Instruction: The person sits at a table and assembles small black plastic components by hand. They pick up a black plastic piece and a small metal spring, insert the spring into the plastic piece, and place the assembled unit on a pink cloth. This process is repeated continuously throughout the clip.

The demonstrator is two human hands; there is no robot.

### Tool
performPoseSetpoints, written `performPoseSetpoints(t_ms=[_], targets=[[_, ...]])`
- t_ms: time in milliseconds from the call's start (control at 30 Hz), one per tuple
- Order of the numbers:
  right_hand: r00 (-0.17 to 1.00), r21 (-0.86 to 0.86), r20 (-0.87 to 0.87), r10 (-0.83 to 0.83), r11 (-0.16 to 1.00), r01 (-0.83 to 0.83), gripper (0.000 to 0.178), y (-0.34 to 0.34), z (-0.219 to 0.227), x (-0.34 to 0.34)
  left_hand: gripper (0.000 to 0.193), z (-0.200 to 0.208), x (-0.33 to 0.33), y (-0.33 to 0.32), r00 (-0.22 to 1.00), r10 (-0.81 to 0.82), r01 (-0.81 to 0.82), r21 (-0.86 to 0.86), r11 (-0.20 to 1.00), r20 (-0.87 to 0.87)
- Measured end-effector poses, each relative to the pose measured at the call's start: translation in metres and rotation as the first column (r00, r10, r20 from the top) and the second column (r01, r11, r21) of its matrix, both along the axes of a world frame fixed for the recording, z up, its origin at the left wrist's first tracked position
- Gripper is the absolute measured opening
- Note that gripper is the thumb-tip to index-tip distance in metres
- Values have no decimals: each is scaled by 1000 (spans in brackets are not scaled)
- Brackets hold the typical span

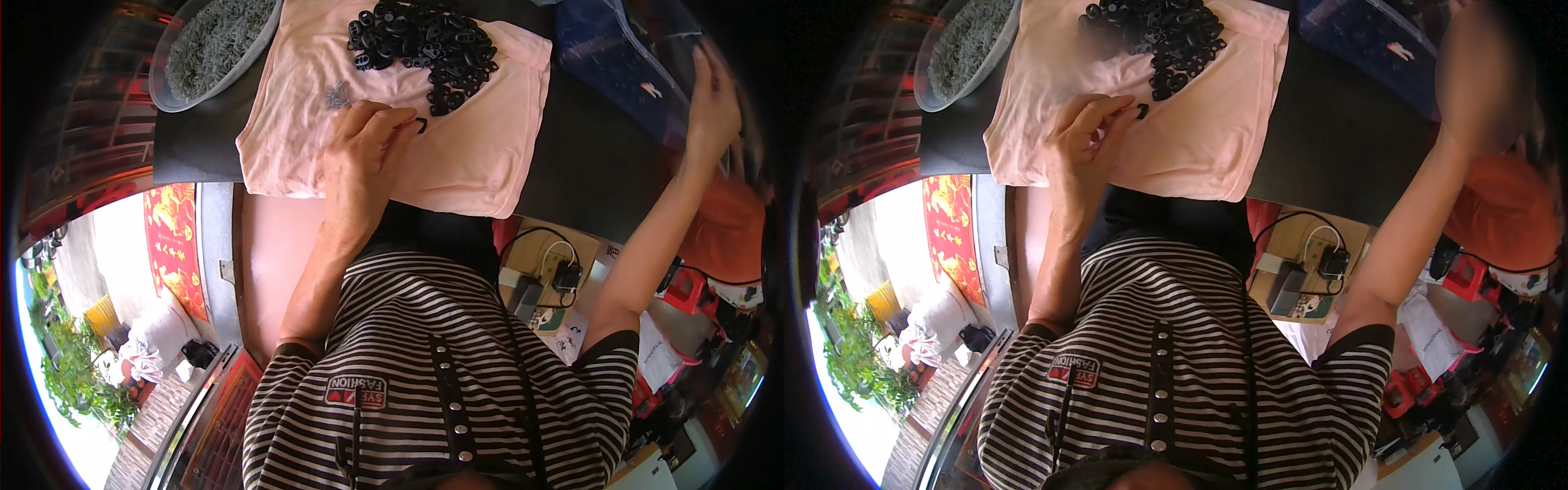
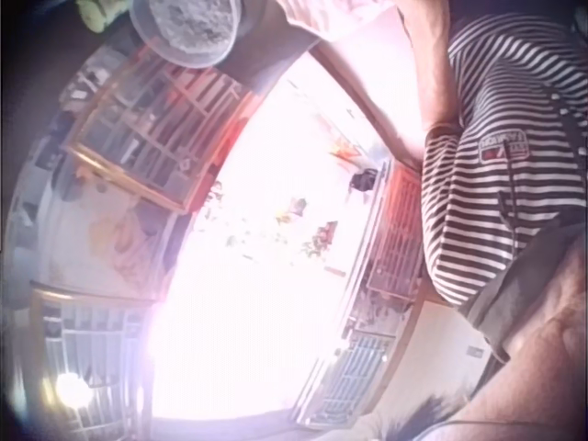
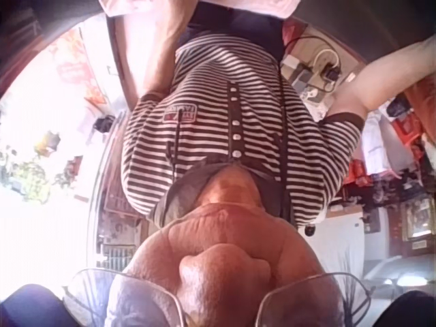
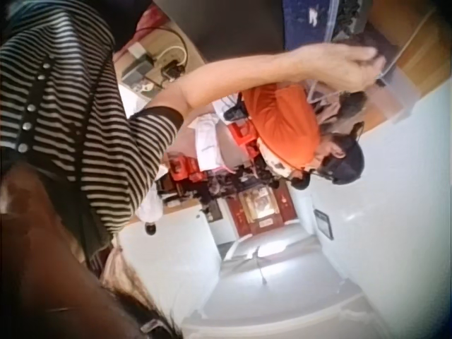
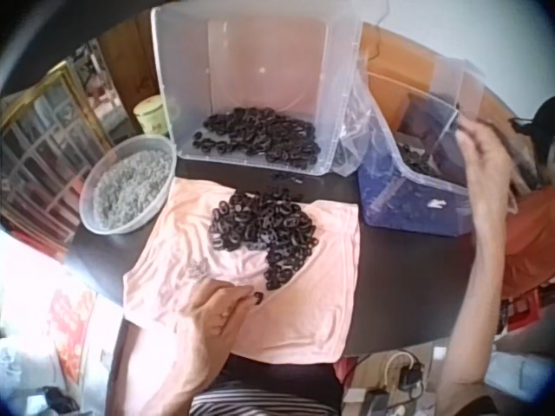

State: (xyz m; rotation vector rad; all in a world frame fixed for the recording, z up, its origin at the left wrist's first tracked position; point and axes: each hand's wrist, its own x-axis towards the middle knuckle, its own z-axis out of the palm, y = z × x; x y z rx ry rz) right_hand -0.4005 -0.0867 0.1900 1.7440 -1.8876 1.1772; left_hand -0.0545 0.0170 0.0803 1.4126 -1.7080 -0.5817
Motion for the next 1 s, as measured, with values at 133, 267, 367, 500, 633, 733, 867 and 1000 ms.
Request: performPoseSetpoints(t_ms=[133, 267, 367, 500, 633, 733, 867, 1000], targets=[[1000, 164, 12, -2, 986, 0, 39, -4, -5, -13, 15, -2, -3, 0, 997, -5, 6, -15, 1000, 74], [999, -75, -8, 33, 997, -34, 34, 17, 0, 27, 15, -1, -4, 0, 990, -25, 35, -70, 997, 140], [961, -60, 198, 191, 981, -183, 28, 63, 7, 84, 15, -3, -3, -1, 994, -31, 39, -69, 997, 108], [386, -143, 364, 847, 461, -876, 17, 127, 14, 129, 16, -6, -2, 2, 998, -53, 56, -66, 996, 42], [-114, -386, 575, 810, 145, -911, 13, 170, 34, 153, 15, -3, -3, 5, 986, -113, 102, -94, 990, -126], [-145, -300, 702, 697, 105, -948, 37, 181, 47, 156, 13, 6, -6, 17, 742, -84, 178, 75, 981, -665], [95, 16, 810, 578, 140, -990, 30, 188, 73, 166, 15, 14, 4, 24, 396, 72, 341, 219, 914, -915], [258, 132, 780, 570, 254, -958, 11, 195, 81, 187, 21, 11, 6, 30, 420, 111, 305, 255, 917, -901]])
